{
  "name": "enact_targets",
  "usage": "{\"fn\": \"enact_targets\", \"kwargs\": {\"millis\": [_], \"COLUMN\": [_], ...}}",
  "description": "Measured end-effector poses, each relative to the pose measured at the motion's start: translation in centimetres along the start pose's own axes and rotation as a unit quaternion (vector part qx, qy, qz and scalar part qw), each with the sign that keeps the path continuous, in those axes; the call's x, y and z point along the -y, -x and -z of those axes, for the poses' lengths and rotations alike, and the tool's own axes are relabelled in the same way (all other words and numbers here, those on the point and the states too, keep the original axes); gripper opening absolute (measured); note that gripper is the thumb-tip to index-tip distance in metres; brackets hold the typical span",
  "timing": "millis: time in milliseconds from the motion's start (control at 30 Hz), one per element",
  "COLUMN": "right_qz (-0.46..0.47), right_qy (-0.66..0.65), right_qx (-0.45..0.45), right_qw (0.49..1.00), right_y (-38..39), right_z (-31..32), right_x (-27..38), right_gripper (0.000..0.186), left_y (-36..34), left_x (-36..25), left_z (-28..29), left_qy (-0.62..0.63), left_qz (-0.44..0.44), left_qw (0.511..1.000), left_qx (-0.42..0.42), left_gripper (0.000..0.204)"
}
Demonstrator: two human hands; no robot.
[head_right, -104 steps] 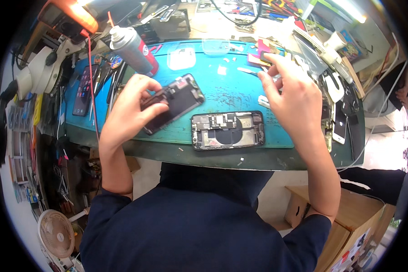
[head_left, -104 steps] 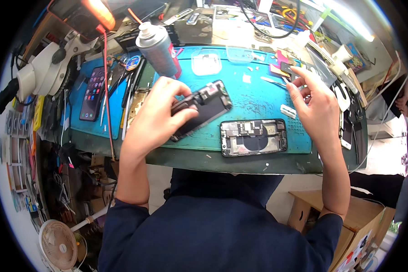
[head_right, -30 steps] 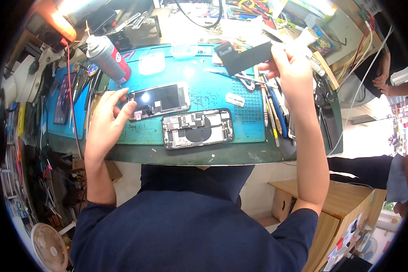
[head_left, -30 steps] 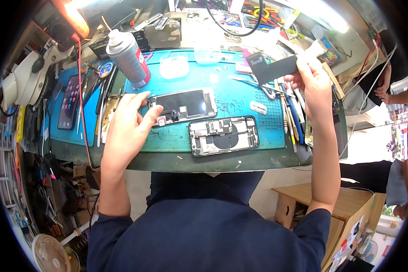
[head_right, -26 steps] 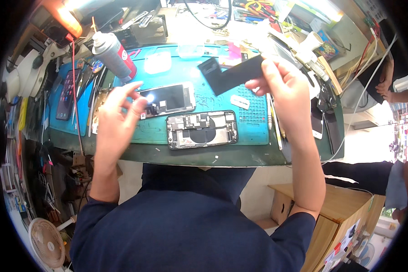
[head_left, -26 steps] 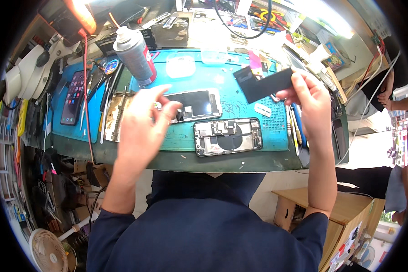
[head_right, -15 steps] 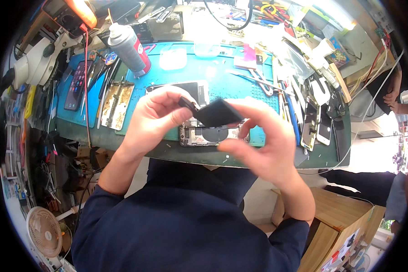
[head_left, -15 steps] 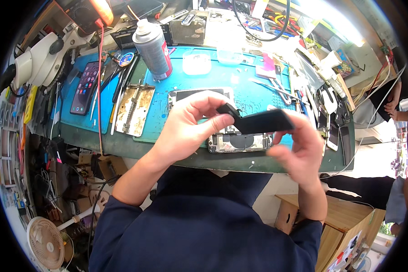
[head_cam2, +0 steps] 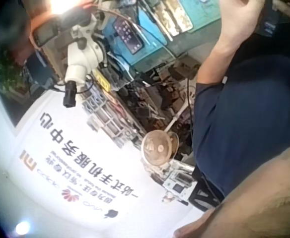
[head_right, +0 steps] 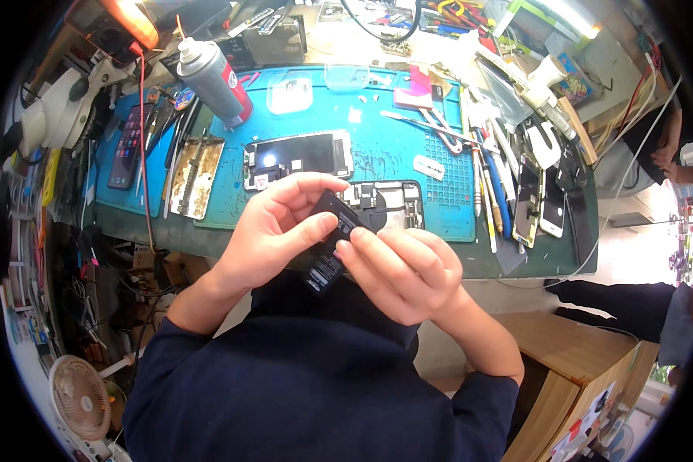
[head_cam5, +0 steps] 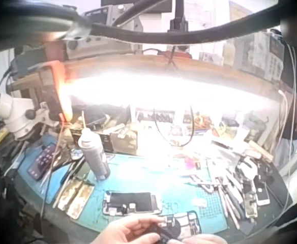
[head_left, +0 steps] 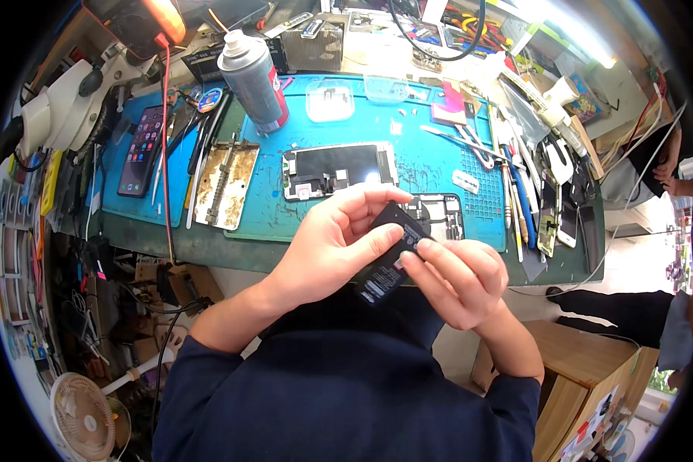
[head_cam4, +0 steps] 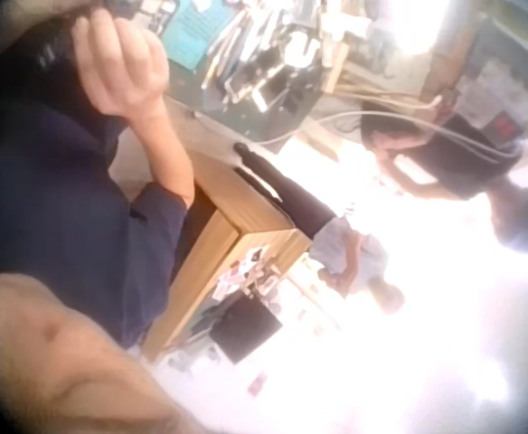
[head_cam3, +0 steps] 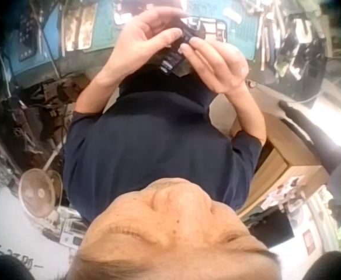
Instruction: The person unpacks a new battery from its packaging and places it on the workbench. They then pick up a disassembled smartphone, remove the old battery, and insert the new battery into the phone's chassis. The person handles the phone and battery components by hand throughout the process.
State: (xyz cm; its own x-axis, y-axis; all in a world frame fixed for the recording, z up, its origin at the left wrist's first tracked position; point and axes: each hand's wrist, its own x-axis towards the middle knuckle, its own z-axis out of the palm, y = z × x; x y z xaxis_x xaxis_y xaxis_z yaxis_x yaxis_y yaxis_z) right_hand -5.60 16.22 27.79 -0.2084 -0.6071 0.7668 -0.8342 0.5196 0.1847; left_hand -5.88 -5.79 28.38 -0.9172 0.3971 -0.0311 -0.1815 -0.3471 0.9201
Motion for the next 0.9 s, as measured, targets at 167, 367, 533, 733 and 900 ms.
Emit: {"fn": "enact_targets", "kwargs": {"millis": [167,367,533,733,900], "right_qz": [-0.438,-0.571,-0.596,-0.598,-0.595], "right_qy": [-0.354,-0.522,-0.572,-0.587,-0.597], "right_qx": [-0.059,0.02,-0.05,-0.025,-0.031], "right_qw": [0.825,0.633,0.562,0.545,0.538], "right_y": [0.7,0.1,0.1,-0.1,0.3], "right_z": [1.0,1.6,1.2,1.1,1.0], "right_x": [2.5,2.5,2.1,2.0,2.6], "right_gripper": [0.035,0.029,0.026,0.031,0.032], "left_y": [0.2,0.1,0.6,0.4,0.5], "left_x": [-0.4,0.1,-0.6,-0.1,-0.5], "left_z": [0.1,-0.7,-0.4,0.2,-0.3], "left_qy": [-0.048,-0.07,-0.107,-0.232,-0.283], "left_qz": [0.011,0.012,0.055,-0.037,-0.039], "left_qw": [0.999,0.997,0.993,0.972,0.958], "left_qx": [-0.005,0.014,0.008,-0.002,-0.028], "left_gripper": [0.038,0.04,0.031,0.022,0.017]}}
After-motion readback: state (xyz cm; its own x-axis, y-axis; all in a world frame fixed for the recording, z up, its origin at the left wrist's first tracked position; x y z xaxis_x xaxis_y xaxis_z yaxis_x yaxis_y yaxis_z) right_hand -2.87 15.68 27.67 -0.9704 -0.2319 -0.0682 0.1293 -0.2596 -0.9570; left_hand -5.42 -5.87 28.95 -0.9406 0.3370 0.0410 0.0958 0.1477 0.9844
